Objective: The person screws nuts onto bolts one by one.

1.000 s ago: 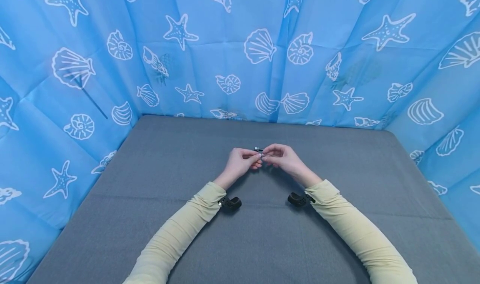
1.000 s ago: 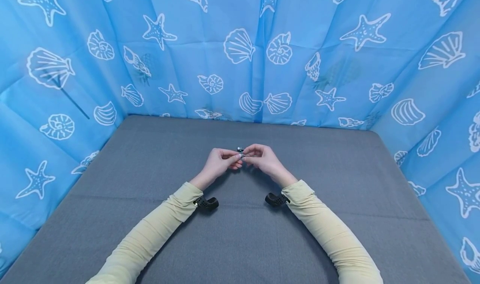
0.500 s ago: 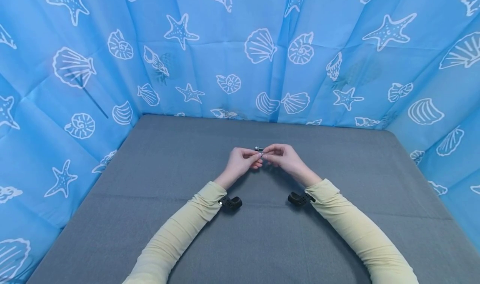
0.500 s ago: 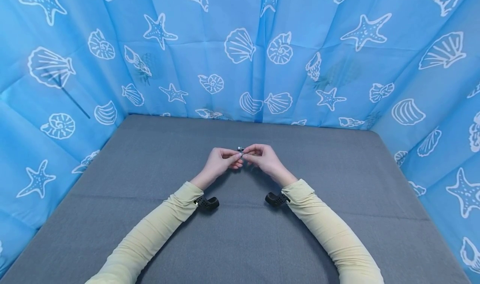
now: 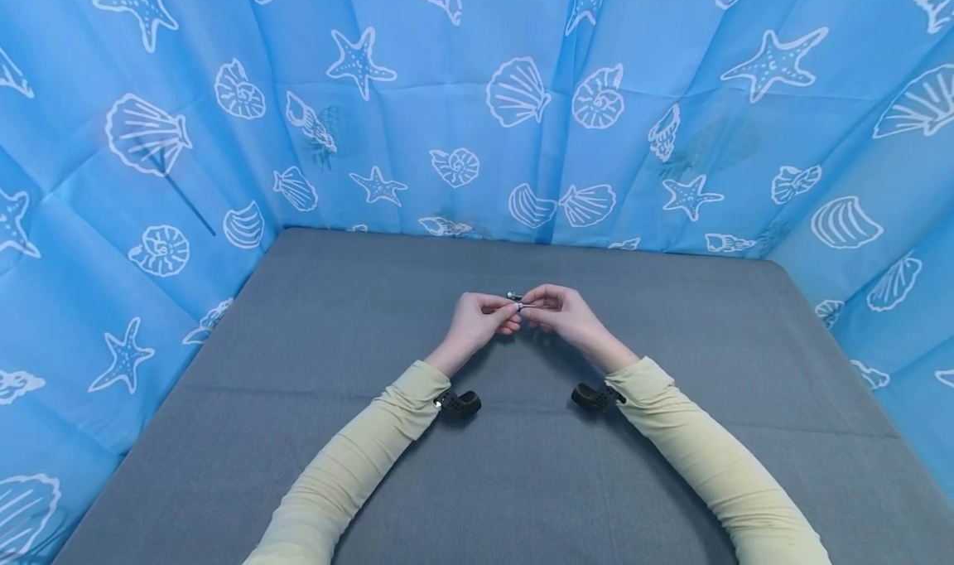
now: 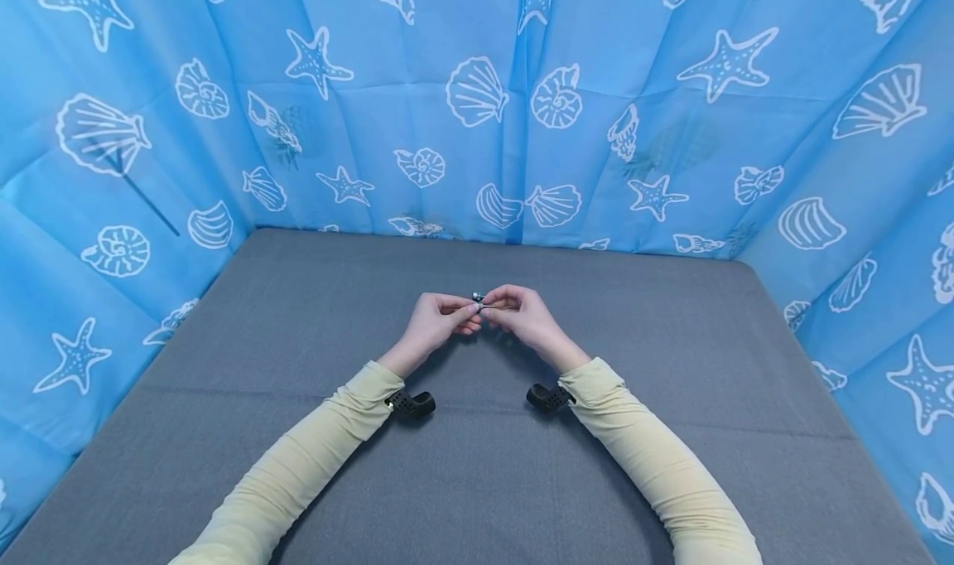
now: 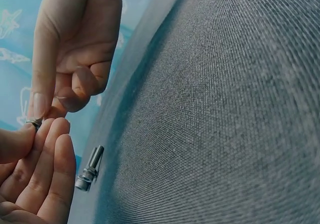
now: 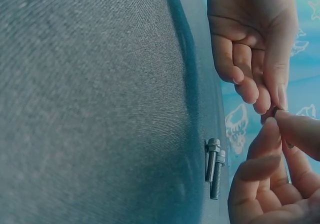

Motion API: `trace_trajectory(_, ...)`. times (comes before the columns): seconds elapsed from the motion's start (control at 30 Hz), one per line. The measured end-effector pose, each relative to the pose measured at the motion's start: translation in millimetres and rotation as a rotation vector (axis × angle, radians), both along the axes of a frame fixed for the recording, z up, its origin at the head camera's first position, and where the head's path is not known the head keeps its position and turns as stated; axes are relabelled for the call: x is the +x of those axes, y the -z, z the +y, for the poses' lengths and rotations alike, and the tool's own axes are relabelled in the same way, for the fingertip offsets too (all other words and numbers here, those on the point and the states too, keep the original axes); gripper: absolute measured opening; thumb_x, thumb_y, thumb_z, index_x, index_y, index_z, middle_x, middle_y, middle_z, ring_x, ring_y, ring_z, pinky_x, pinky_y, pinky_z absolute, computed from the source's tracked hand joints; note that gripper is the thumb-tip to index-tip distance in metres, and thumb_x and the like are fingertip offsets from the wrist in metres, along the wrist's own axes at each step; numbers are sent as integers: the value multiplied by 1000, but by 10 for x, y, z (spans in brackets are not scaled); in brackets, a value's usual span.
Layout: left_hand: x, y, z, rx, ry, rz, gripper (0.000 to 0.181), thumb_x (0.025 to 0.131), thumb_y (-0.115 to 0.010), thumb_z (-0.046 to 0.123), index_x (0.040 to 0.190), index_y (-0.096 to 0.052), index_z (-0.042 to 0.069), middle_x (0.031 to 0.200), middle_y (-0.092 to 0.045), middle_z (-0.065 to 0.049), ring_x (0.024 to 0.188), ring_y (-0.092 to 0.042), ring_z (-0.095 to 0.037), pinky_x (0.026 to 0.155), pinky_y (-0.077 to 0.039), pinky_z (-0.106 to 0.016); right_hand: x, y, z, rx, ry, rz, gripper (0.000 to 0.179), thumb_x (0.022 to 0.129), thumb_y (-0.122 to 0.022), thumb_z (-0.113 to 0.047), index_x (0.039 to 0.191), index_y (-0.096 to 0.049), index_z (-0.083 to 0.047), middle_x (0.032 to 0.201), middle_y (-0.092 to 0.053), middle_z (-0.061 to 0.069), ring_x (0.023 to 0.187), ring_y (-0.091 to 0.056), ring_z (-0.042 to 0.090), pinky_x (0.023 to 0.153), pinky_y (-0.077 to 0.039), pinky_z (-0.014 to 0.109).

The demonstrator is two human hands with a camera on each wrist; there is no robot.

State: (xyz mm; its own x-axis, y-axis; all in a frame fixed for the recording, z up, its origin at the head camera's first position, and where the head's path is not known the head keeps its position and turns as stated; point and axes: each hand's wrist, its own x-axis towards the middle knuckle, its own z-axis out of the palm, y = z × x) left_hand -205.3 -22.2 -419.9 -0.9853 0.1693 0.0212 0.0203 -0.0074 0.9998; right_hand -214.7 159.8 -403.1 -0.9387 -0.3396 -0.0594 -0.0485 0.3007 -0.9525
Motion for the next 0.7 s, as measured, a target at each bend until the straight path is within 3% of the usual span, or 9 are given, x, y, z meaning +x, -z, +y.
trace_trajectory(0.27,-2,6,-9,-2,2,12,17,90,-67,5,100,-70,-9,78,-70,-19,65,-70,-19,63,-60,-31,9,-24,-10,30,12,-38,30,96,-62,-25,109,-63,2,95,-66,17,78,-62,21,65,-52,32)
trace_trajectory(0.4,13,-45,-18,-9,23,5,19,91,-65,3,103,-68,-11,84,-68,-27,73,-70,-32,66,-60,-35,8,-8,-7,3,1,-6,28,93,-65,-18,111,-61,3,97,-64,23,77,-61,20,64,-52,32)
trace_trajectory(0.5,12,-47,-25,-15,32,-6,21,91,-65,5,105,-68,-11,87,-67,-29,79,-69,-37,69,-60,-38,-1,0,-8,22,-2,-1,27,94,-64,-20,109,-63,3,96,-66,20,78,-61,20,66,-53,34)
trace_trajectory(0.7,-5,6,-19,-9,5,-7,20,90,-68,9,102,-70,-7,82,-70,-21,69,-71,-24,65,-60,-34,-8,13,-3,23,9,-34,29,95,-62,-25,109,-63,0,93,-68,11,79,-62,20,66,-52,32)
